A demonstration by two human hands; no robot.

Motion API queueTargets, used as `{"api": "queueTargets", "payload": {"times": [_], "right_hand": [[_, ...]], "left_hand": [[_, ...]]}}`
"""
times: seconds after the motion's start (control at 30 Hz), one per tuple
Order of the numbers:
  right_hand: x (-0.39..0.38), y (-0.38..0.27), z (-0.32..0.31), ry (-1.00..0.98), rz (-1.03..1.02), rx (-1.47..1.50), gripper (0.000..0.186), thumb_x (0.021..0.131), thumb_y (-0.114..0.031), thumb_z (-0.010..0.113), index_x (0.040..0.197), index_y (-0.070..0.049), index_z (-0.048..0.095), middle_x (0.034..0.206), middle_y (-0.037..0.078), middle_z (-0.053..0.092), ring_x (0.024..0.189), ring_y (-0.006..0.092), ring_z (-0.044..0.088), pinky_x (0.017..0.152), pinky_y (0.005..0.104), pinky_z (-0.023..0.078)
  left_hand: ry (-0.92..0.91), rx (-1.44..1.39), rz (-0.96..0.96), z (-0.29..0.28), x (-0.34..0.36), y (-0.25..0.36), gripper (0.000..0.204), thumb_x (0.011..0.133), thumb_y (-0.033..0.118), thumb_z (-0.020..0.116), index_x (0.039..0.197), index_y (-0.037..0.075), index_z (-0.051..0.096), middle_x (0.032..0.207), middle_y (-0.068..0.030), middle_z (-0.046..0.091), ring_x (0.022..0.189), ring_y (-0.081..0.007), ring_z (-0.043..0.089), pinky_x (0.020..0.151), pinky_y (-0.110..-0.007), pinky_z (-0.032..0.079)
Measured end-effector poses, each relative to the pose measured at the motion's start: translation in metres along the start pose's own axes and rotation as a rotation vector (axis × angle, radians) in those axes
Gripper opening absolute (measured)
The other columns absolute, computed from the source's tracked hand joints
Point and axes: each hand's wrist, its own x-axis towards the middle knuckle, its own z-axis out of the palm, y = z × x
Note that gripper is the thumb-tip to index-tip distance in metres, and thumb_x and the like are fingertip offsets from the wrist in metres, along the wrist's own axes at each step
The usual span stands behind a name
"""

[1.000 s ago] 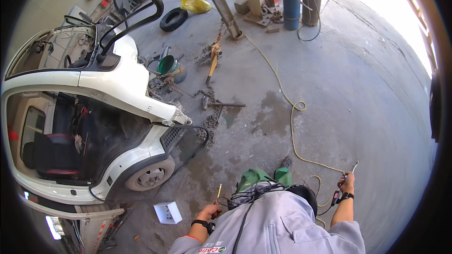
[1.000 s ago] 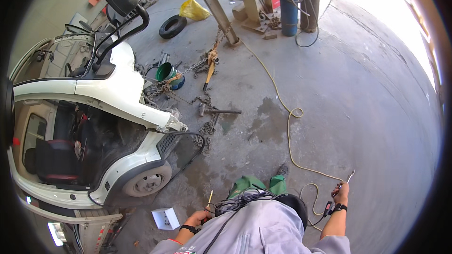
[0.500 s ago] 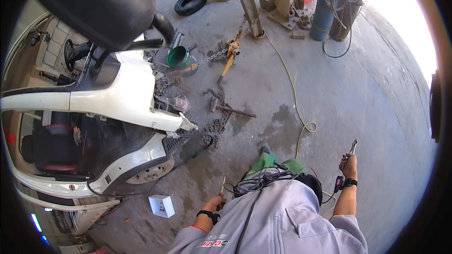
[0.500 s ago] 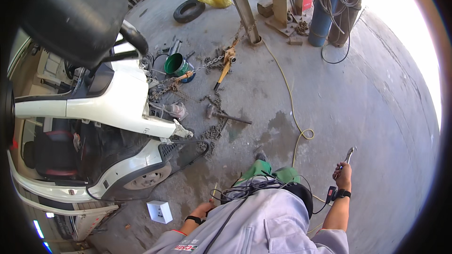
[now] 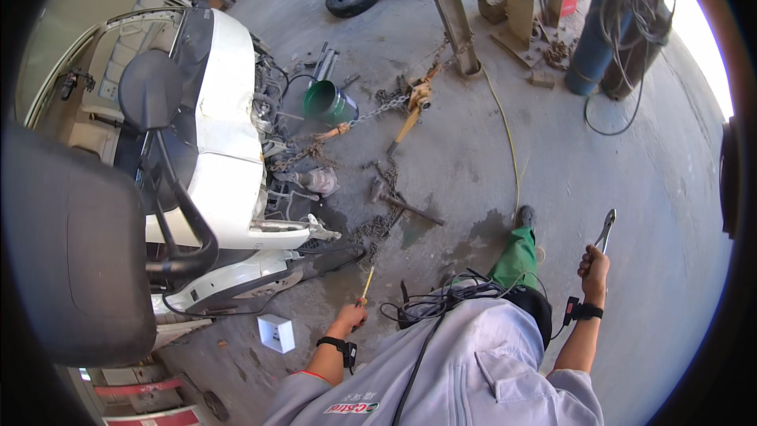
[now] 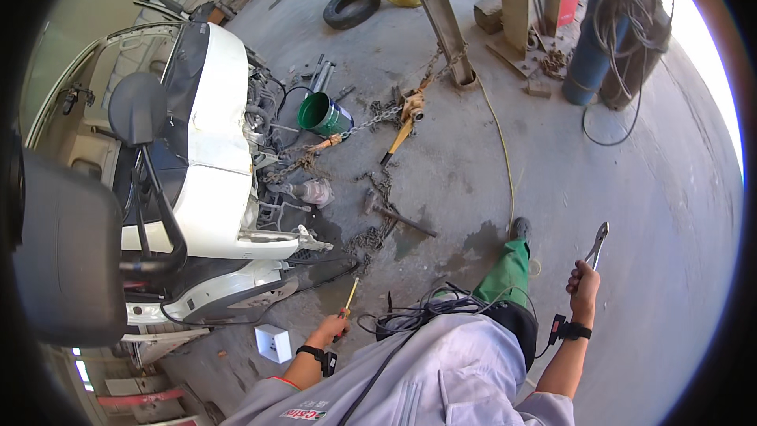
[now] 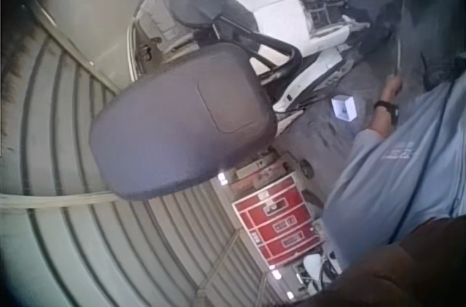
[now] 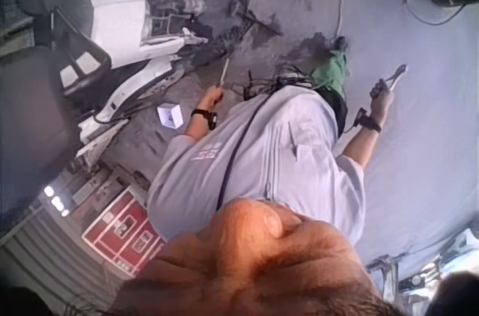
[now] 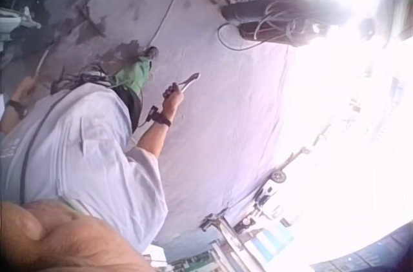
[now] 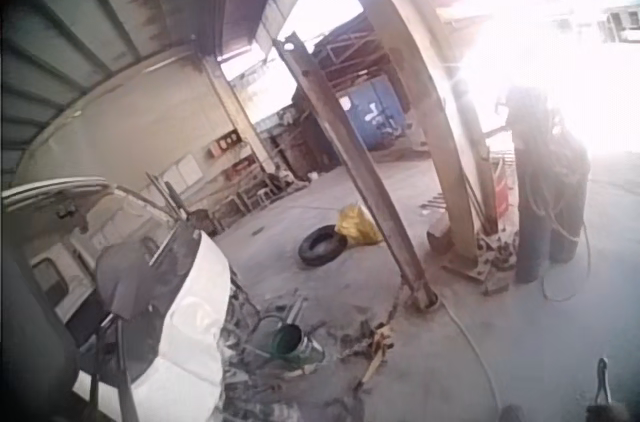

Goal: The person works on the engine cooling system by using a screwdriver and pliers to detach several rubber hoses from their connectors, allowing green fluid to drain into a bucket below.

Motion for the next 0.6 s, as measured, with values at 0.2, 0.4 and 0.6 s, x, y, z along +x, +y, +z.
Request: {"api": "queueTargets", "payload": {"times": [0.2, 0.4, 0.6], "right_hand": [[0.118, -0.136, 0.021, -0.077, 0.053, -0.344, 0.015, 0.094, -0.022, 0.056, 0.088, -0.009, 0.058, 0.064, -0.005, 0.043, 0.047, 0.0064, 0.037, 0.041, 0.0242, 0.029], [0.175, -0.241, 0.097, -0.232, 0.031, -0.488, 0.016, 0.095, -0.023, 0.056, 0.088, -0.009, 0.058, 0.065, -0.004, 0.045, 0.047, 0.0070, 0.039, 0.041, 0.0242, 0.030], [0.206, -0.288, 0.199, -0.425, 0.008, -0.647, 0.023, 0.097, -0.028, 0.056, 0.089, -0.007, 0.059, 0.064, -0.002, 0.047, 0.047, 0.0088, 0.042, 0.041, 0.0260, 0.034]], "left_hand": [[-0.074, -0.193, -0.274, 0.147, -0.015, 0.012, 0.013, 0.074, 0.012, 0.069, 0.070, 0.000, 0.065, 0.066, -0.0109, 0.063, 0.054, -0.0234, 0.062, 0.048, -0.038, 0.045], [-0.099, -0.269, -0.246, 0.212, -0.077, 0.091, 0.019, 0.075, 0.015, 0.073, 0.071, 0.000, 0.062, 0.067, -0.0098, 0.061, 0.057, -0.0211, 0.056, 0.053, -0.035, 0.042], [-0.131, -0.349, -0.232, 0.254, -0.065, 0.149, 0.022, 0.085, 0.017, 0.075, 0.089, -0.002, 0.064, 0.077, -0.0093, 0.063, 0.064, -0.0204, 0.059, 0.058, -0.037, 0.047]]}}
